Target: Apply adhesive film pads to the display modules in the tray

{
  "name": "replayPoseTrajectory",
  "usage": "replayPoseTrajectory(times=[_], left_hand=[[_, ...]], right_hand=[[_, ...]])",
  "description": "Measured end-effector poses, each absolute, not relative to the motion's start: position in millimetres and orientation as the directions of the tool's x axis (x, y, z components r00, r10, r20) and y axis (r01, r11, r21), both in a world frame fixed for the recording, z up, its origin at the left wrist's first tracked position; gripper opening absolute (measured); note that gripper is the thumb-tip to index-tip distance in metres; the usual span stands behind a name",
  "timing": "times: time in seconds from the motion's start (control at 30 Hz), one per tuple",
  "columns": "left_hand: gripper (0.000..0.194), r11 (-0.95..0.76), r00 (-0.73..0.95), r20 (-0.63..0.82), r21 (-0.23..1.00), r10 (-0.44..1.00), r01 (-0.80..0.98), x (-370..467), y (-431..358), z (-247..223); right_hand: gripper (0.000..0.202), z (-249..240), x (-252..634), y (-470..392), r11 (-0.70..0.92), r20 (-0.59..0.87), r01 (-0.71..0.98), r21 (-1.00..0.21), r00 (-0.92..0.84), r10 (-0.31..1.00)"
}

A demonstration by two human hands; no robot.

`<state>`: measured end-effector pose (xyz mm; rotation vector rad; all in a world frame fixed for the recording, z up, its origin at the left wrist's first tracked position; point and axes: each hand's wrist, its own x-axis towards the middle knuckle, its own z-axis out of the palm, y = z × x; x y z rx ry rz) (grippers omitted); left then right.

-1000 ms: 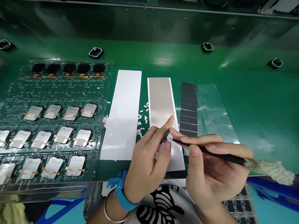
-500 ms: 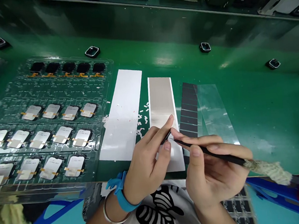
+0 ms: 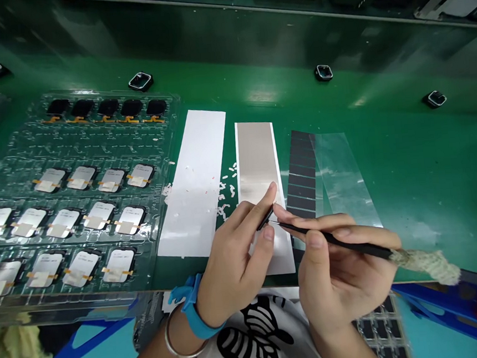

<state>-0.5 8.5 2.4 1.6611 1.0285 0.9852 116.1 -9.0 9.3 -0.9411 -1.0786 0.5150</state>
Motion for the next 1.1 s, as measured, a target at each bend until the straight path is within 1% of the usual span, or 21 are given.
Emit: replayPoseTrajectory(times=[0.2,0.67,0.77,0.97,1.1], left_hand=[[0.049,-0.2,0.332,0.124,0.958,0.935,0.206,-1.2,6.5,1.5],[0.049,-0.212,0.335,0.124,0.947,0.934,0.241,-1.5,6.9,1.4],[0.049,-0.21,0.344,0.115,0.944,0.932,0.255,-1.6,6.9,1.4],[0.049,-0.208,0.34,0.122,0.951,0.932,0.229,-0.6,8.0,2.3],[0.049,-0.202,0.341,0.118,0.953,0.933,0.225,-0.4,8.1,2.7]], right_hand=[[0.031,7.2,116.6,-9.4,0.517,0.505,0.09,-0.851,0.408,0.76],[0.033,5.8,118.3,-9.4,0.528,0.516,0.088,-0.844,0.399,0.758],[0.036,4.5,120.3,-10.3,0.539,0.538,0.116,-0.834,0.391,0.747],[0.046,4.4,122.3,-10.3,0.602,0.616,0.15,-0.784,0.305,0.726],[0.044,3.7,122.0,-9.5,0.603,0.618,0.154,-0.783,0.309,0.723]])
